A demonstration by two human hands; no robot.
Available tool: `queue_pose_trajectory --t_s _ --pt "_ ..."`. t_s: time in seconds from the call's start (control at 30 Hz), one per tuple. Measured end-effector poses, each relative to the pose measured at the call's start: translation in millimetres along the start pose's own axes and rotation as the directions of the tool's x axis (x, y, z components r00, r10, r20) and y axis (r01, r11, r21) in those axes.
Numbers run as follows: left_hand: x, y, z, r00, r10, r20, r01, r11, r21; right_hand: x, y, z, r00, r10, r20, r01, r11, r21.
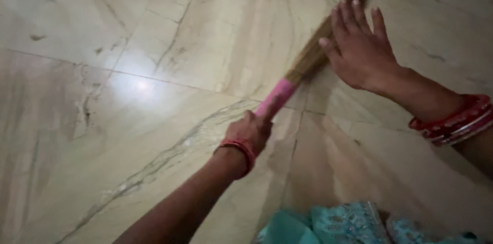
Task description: The person sweeps a tiled floor with a pink-handled broom, moving debris toward a central area. The camera remains in a first-person view as the person continues sweeping across different sections of the room.
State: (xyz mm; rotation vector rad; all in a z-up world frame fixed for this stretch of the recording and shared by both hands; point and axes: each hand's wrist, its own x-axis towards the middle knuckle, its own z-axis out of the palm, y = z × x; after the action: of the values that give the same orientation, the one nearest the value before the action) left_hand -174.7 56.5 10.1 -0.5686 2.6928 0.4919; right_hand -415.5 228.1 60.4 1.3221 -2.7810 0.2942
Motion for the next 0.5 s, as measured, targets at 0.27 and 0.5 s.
queue_pose_trajectory --t_s 0.27,0.5 --pt "-25 -142 -31 0.928 -0.325 -0.181 0.34 0.939 0.058 3 -13 5 1.0 -0.01 0.022 0.01 1.0 0.015" --pt "-31 -146 -25 0.896 -0.386 -0.217 0.381 0.922 -0.067 7 -26 14 0.999 -0.039 0.015 0.04 0.999 -0.007"
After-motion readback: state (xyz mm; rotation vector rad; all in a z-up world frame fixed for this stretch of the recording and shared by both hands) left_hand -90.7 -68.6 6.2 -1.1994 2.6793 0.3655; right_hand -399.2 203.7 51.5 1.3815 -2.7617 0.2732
